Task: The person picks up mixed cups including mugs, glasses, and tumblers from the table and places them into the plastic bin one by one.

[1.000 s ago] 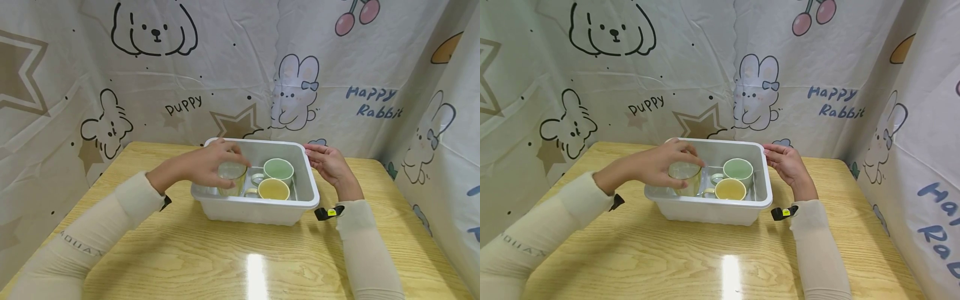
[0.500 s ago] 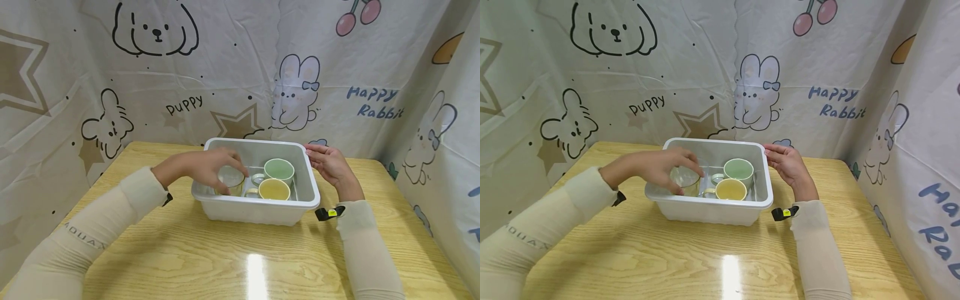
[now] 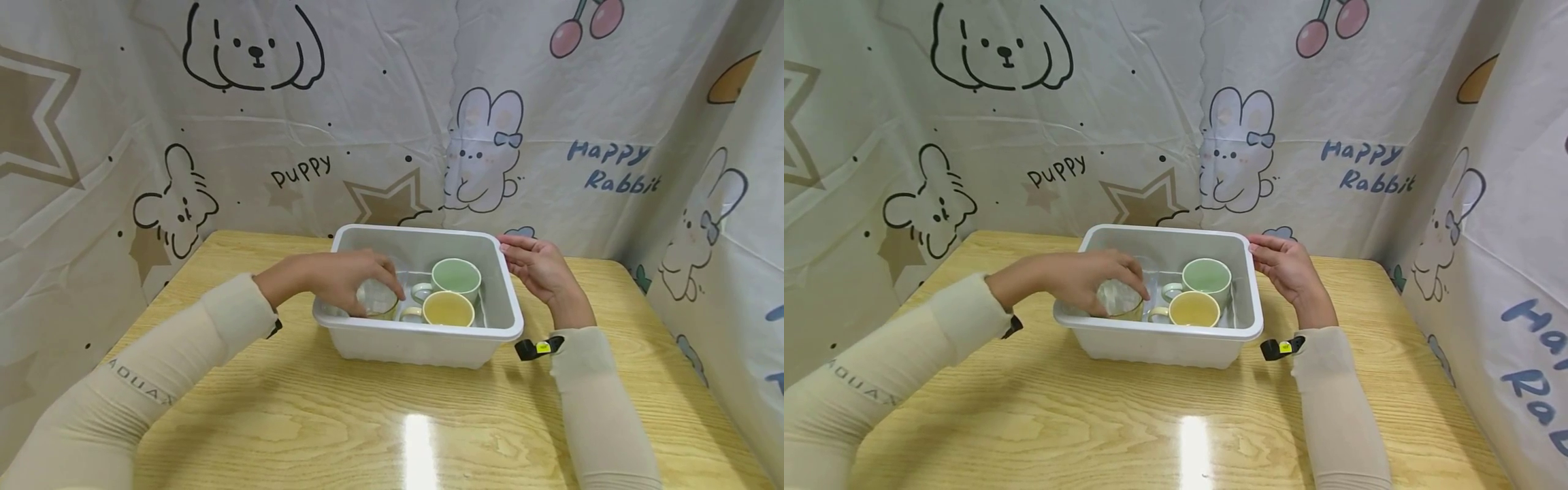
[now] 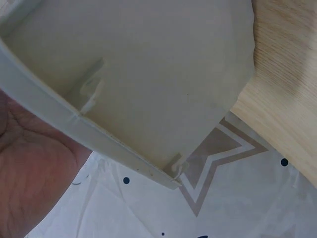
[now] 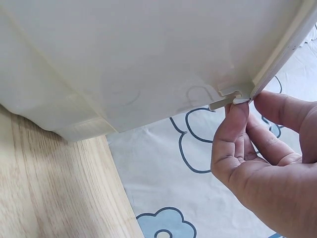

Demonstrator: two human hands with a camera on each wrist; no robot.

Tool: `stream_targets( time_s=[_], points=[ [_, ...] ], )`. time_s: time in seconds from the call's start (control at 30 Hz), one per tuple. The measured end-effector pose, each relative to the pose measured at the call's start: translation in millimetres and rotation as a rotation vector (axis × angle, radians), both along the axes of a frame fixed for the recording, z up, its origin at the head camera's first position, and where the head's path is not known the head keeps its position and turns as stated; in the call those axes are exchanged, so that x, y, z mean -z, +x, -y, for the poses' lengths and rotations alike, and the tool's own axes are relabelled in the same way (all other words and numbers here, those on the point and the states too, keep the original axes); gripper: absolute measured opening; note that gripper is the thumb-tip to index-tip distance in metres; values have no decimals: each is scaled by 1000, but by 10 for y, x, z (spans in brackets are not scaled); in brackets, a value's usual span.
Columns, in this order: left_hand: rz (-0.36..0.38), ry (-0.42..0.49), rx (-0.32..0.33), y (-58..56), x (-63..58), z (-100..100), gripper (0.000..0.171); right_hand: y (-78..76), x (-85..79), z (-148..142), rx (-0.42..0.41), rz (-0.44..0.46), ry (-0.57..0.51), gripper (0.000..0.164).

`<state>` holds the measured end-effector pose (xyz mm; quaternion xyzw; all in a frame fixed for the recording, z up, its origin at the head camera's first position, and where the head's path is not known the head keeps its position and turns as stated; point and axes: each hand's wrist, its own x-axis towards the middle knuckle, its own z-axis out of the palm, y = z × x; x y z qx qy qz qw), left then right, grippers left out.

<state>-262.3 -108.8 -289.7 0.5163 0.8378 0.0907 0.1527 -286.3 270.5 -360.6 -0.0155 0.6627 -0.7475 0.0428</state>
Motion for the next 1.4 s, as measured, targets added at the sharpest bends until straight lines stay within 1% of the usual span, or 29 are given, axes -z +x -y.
stream_targets(
  time_s=[0.13,0.33,0.5,0.7,0.87,1.1,1.27,1.4],
  points=[
    [8,-11,20,-25,41,-12,60,3,-2,-5,-5,0,-8,24],
    [37,-33,5,-45,92,-26,62,3,4,0,-10,-5,-8,24],
    [25,-49,3,-62,136,-37,64,5,-2,11,-3,-3,2,24],
    [24,-49,9,-67,169,-52,65,9,-15,6,-16,8,3,33],
    [20,-43,17,-65,206,-73,63,10,-16,10,-9,4,5,28],
    [5,-37,19,-35,207,-87,61,12,-15,10,-13,2,-5,29],
    [13,-49,4,-19,197,-86,61,17,-15,12,-13,4,-9,28],
    [21,-55,1,-10,193,-88,60,22,-18,11,-14,5,-6,31]
  ],
)
